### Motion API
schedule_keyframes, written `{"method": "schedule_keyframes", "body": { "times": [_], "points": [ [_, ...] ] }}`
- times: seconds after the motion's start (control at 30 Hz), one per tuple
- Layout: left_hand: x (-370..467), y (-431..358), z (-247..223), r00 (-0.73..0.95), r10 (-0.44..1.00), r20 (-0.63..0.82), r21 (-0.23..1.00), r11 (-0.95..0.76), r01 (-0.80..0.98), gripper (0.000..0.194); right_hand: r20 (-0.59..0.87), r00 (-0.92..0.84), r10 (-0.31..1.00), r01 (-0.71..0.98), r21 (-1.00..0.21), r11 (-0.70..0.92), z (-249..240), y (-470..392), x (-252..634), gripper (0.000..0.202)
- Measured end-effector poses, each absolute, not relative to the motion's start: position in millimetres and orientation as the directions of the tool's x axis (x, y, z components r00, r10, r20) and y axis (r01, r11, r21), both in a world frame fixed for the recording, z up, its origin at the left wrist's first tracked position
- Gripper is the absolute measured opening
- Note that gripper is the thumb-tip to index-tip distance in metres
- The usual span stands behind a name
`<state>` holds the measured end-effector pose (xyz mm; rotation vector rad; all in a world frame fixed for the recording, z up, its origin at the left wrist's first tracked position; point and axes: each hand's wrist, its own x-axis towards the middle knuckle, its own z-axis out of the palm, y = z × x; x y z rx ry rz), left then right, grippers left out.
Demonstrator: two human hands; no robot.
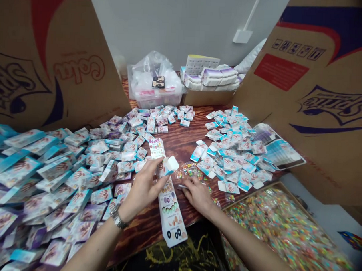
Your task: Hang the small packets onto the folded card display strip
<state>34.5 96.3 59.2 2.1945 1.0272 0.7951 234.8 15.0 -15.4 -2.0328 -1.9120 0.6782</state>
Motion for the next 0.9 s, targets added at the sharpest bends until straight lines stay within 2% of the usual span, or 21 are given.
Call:
{"method": "schedule_keyframes", "body": {
  "times": [0.17,0.27,0.37,0.47,0.6,0.7,0.8,0.9],
  "points": [
    [11,74,43,0.522,0.827,0.210,0.706,-0.498,0.504,0.044,0.012,-0.012,1.000,0.722,-0.692,0.017,21,16,249,0.015],
    [8,63,38,0.552,0.808,0.205,0.668,-0.528,0.525,0.047,0.109,0.003,0.994,0.687,-0.722,0.077,52,20,249,0.023],
    [10,55,35,0.574,0.782,0.242,0.649,-0.571,0.504,0.049,0.290,-0.144,0.946,0.721,-0.624,0.301,74,25,240,0.023],
    [10,50,34,0.580,0.763,0.284,0.620,-0.608,0.496,0.048,0.407,-0.344,0.846,0.765,-0.402,0.504,83,28,228,0.020],
    [7,47,37,0.587,0.761,0.276,0.606,-0.612,0.509,0.048,0.410,-0.583,0.702,0.755,-0.048,0.654,80,29,222,0.024],
    [5,45,41,0.601,0.766,0.230,0.620,-0.591,0.516,0.048,0.358,-0.739,0.571,0.645,0.129,0.753,79,29,223,0.024],
    [5,44,45,0.611,0.765,0.201,0.610,-0.586,0.533,0.049,0.318,-0.799,0.510,0.566,0.111,0.817,80,30,222,0.025],
    [8,41,47,0.618,0.759,0.204,0.564,-0.608,0.560,0.048,0.308,-0.738,0.600,0.605,-0.091,0.791,84,31,218,0.028]
  ]
}}
